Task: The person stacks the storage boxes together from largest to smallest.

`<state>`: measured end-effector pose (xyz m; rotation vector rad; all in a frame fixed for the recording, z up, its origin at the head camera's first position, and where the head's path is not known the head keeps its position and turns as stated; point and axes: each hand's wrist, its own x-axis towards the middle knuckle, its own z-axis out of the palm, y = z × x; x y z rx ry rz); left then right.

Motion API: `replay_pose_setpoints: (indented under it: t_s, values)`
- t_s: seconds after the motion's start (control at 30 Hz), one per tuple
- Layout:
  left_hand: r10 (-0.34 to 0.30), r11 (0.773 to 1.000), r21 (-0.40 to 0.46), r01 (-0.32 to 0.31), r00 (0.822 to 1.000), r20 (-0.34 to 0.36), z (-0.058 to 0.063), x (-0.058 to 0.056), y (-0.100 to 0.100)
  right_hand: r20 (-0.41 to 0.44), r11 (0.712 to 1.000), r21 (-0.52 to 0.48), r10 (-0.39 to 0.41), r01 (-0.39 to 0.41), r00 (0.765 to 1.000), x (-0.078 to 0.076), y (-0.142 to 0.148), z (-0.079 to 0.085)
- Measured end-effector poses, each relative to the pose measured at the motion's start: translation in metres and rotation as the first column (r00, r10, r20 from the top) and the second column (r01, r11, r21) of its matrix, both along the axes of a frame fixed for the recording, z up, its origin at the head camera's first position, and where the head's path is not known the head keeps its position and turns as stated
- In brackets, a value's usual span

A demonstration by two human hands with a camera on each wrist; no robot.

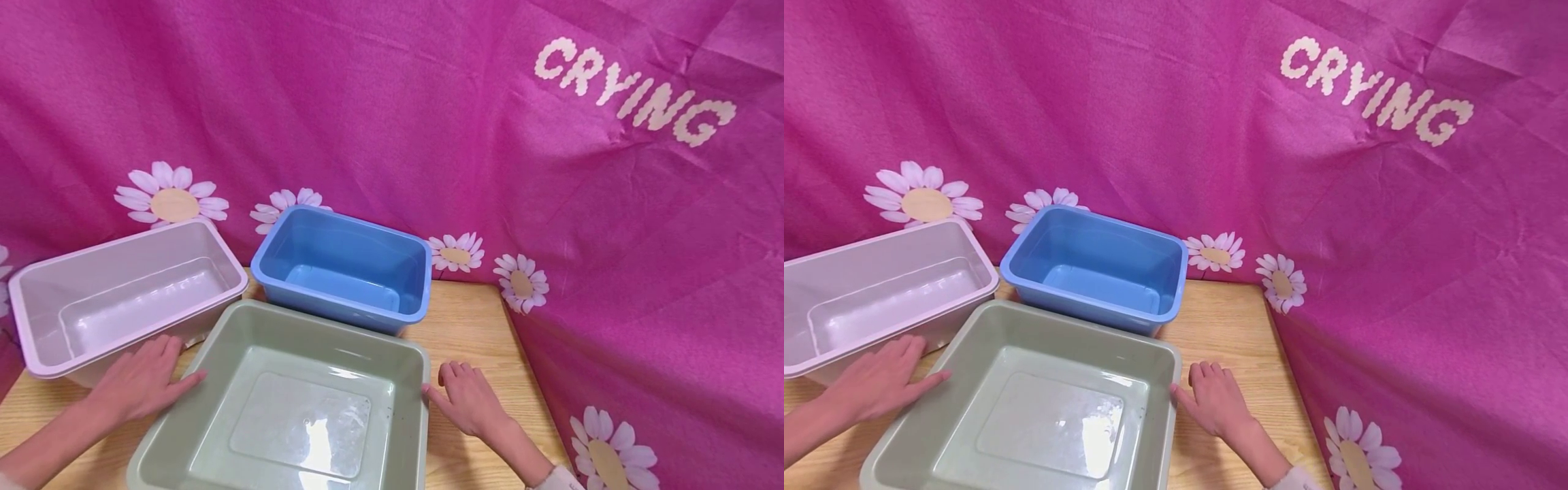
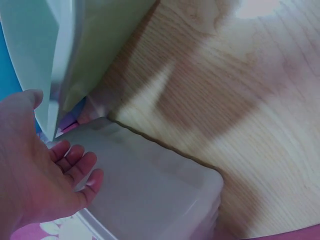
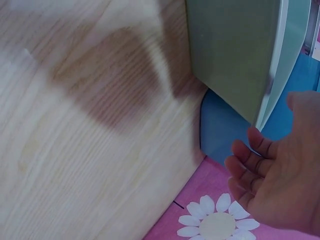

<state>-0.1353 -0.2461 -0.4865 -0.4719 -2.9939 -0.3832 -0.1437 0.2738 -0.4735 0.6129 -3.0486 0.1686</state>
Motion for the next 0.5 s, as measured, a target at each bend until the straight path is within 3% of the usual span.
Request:
replay_pose_setpoints:
  t_s: [0.5]
  values:
    - [0.003,1.0,0.022,-0.003,1.0,0.019,-0.011,0.008,-0.004,0.063,0.999,-0.035,0.001,0.001,0.998,0.012,-0.006,-0.009]
